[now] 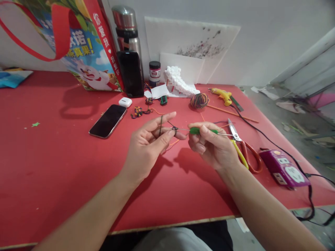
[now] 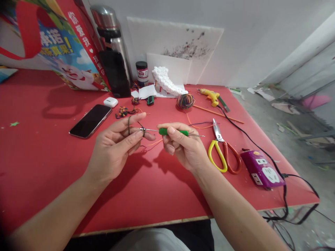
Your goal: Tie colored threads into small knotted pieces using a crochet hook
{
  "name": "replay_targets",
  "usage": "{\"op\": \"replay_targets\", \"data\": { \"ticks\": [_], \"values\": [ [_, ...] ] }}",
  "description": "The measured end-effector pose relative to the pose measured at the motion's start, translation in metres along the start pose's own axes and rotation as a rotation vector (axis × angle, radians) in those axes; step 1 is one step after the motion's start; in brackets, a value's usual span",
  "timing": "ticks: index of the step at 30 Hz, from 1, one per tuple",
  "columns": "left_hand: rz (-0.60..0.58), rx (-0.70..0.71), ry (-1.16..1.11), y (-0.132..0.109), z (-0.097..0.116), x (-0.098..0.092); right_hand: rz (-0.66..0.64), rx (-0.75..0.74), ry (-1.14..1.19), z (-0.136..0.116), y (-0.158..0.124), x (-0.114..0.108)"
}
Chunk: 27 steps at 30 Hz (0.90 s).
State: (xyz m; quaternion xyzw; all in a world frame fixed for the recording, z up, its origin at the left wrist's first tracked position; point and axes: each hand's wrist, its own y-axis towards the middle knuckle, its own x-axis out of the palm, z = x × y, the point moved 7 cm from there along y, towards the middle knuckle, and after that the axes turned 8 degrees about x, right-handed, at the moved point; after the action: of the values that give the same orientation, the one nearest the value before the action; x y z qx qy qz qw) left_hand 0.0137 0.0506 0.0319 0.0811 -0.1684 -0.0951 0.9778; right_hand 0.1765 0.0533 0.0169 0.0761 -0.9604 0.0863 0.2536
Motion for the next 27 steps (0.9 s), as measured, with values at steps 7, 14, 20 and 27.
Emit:
{"op": "replay_targets", "data": {
  "ticks": [7,14,20,27],
  "values": [
    [-0.044,0.007,-0.029,0.000,0.000,0.004,-0.046,0.046,0.022,0.004,0.000,0.002],
    [-0.066,-0.020,0.008,-0.002,-0.008,0.003,-0.051,0.111,-0.004,0.008,-0.003,0.004],
    [0.000,0.030,0.042,-0.001,-0.005,-0.001,-0.062,0.115,0.000,0.011,-0.004,0.010],
    [0.013,0.013,-0.059,0.001,-0.001,0.003,-0.036,0.104,0.044,0.009,-0.002,0.005]
  ]
}}
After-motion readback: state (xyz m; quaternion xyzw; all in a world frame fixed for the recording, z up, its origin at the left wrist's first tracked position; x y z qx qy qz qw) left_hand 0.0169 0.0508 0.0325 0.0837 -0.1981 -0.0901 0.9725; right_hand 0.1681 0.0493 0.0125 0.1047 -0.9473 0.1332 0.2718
